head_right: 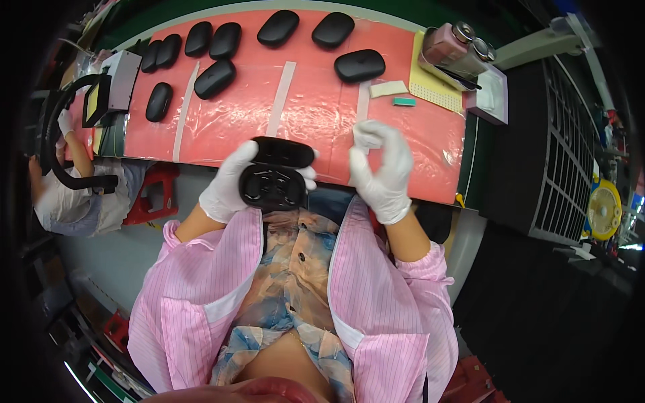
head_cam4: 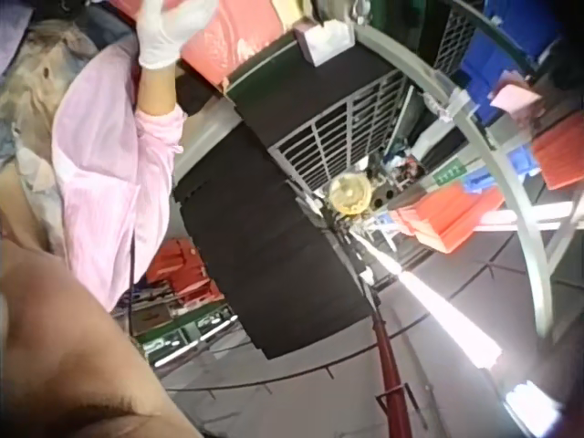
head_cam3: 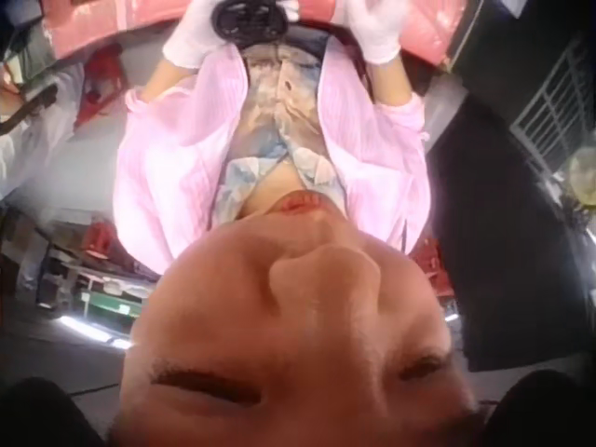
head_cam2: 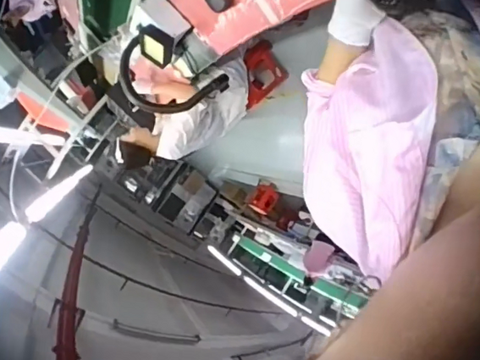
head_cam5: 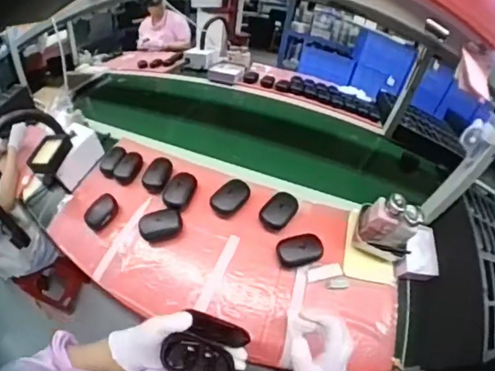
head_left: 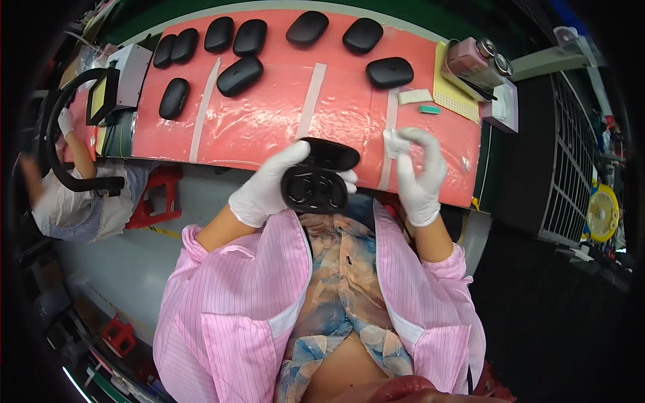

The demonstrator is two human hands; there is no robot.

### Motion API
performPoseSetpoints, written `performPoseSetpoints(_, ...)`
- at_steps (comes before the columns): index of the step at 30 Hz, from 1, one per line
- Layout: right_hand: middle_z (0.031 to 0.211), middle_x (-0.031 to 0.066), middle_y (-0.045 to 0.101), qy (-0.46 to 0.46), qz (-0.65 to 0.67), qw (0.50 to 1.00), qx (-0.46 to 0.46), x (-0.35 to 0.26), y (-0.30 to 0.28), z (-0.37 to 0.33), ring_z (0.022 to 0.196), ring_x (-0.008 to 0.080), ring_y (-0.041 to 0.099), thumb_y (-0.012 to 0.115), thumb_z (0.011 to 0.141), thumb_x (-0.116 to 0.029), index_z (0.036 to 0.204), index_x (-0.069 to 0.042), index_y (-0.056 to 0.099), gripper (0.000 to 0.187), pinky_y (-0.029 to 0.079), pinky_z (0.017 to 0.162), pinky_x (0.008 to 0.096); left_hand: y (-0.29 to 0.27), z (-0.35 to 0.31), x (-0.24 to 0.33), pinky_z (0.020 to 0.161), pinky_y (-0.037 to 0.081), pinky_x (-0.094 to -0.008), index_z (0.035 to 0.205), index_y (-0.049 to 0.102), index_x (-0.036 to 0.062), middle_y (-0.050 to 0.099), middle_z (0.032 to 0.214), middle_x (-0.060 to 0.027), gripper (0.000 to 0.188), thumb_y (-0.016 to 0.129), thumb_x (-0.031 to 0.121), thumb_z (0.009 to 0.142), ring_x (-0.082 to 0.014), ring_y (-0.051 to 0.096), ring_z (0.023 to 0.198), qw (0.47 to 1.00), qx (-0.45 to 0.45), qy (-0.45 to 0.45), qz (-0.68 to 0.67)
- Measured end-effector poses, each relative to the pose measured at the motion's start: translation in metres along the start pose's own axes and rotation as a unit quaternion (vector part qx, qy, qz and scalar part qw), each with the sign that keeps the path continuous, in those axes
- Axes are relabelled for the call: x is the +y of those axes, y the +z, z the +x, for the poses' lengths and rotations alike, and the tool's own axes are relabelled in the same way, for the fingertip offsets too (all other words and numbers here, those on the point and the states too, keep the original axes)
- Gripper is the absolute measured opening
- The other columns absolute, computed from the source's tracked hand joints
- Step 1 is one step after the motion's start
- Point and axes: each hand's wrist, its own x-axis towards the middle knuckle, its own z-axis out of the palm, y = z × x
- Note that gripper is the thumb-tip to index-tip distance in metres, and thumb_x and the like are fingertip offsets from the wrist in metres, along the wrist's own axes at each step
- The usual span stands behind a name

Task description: Cleaning and inspecting earbud cases at a factory station.

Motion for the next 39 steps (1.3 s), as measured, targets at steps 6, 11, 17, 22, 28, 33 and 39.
performPoseSetpoints(6, 0.087, 0.0106, 0.062, -0.156, -0.327, 0.930, -0.062, 0.038, 0.014, 0.002, 0.082, 0.0274, 0.059, 0.070, 0.082, -0.010, 0.098, -0.006, 0.069, 0.017, 0.047, 0.075, 0.0372, -0.070, -0.097, 0.008, 0.101, 0.045, -0.0481, 0.140, 0.030, -0.0144, 0.054, 0.125, -0.0318, 0.109, 0.062, 0.069, 0.076, -0.0422, 0.057, 0.115, 0.985, 0.009, 0.172, -0.010)
performPoseSetpoints(11, 0.091, 0.0066, 0.066, -0.105, -0.239, 0.963, -0.063, 0.037, 0.032, 0.004, 0.080, 0.0206, 0.057, 0.065, 0.089, -0.006, 0.110, -0.007, 0.069, 0.022, 0.047, 0.077, 0.0303, -0.172, -0.175, -0.007, 0.093, 0.049, -0.0512, 0.138, 0.038, -0.0096, 0.059, 0.117, -0.0253, 0.105, 0.058, 0.074, 0.076, -0.0423, 0.059, 0.105, 0.939, 0.193, 0.228, -0.171)
performPoseSetpoints(17, 0.112, 0.0112, 0.063, -0.193, -0.298, 0.926, -0.125, 0.035, 0.052, 0.007, 0.097, 0.0258, 0.056, 0.062, 0.091, -0.007, 0.119, -0.005, 0.065, 0.029, 0.045, 0.088, 0.0340, -0.323, -0.260, 0.103, 0.104, 0.038, -0.0592, 0.122, 0.051, 0.0065, 0.051, 0.128, -0.0187, 0.074, 0.064, 0.064, 0.077, -0.0429, 0.049, 0.118, 0.653, 0.473, 0.520, -0.281)
performPoseSetpoints(22, 0.117, 0.0120, 0.062, -0.186, -0.287, 0.926, -0.157, 0.023, 0.061, 0.002, 0.108, 0.0280, 0.055, 0.059, 0.092, -0.008, 0.124, -0.005, 0.064, 0.033, 0.042, 0.098, 0.0351, -0.388, -0.372, 0.084, 0.091, 0.048, -0.0577, 0.117, 0.058, 0.0052, 0.064, 0.109, -0.0162, 0.043, 0.043, 0.038, 0.094, -0.0423, 0.062, 0.092, 0.590, 0.570, 0.572, -0.015)
performPoseSetpoints(28, 0.108, 0.0120, 0.064, -0.155, -0.324, 0.929, -0.089, 0.035, 0.047, -0.003, 0.101, 0.0270, 0.057, 0.061, 0.090, -0.006, 0.119, -0.007, 0.067, 0.030, 0.045, 0.091, 0.0354, -0.343, -0.299, 0.113, 0.082, 0.050, -0.0531, 0.117, 0.059, 0.0089, 0.063, 0.109, -0.0123, 0.046, 0.054, 0.046, 0.090, -0.0374, 0.059, 0.095, 0.772, 0.477, 0.408, -0.101)
performPoseSetpoints(33, 0.090, 0.0111, 0.064, -0.149, -0.250, 0.952, -0.097, 0.037, 0.048, 0.016, 0.085, 0.0266, 0.059, 0.064, 0.086, -0.001, 0.104, -0.005, 0.069, 0.019, 0.047, 0.080, 0.0352, -0.339, -0.289, 0.082, 0.073, 0.051, -0.0431, 0.098, 0.063, 0.0180, 0.062, 0.090, -0.0019, 0.047, 0.067, 0.060, 0.078, -0.0246, 0.059, 0.084, 0.749, 0.577, 0.320, -0.063)
performPoseSetpoints(39, 0.091, 0.0092, 0.066, -0.194, -0.303, 0.930, 0.080, 0.034, -0.050, 0.054, 0.084, 0.0214, 0.062, 0.065, 0.087, -0.002, 0.102, -0.003, 0.069, 0.016, 0.049, 0.078, 0.0311, -0.213, -0.247, 0.020, 0.080, 0.052, -0.0416, 0.121, 0.054, -0.0116, 0.066, 0.103, -0.0215, 0.075, 0.049, 0.057, 0.091, -0.0298, 0.063, 0.088, 0.936, 0.337, 0.102, 0.017)
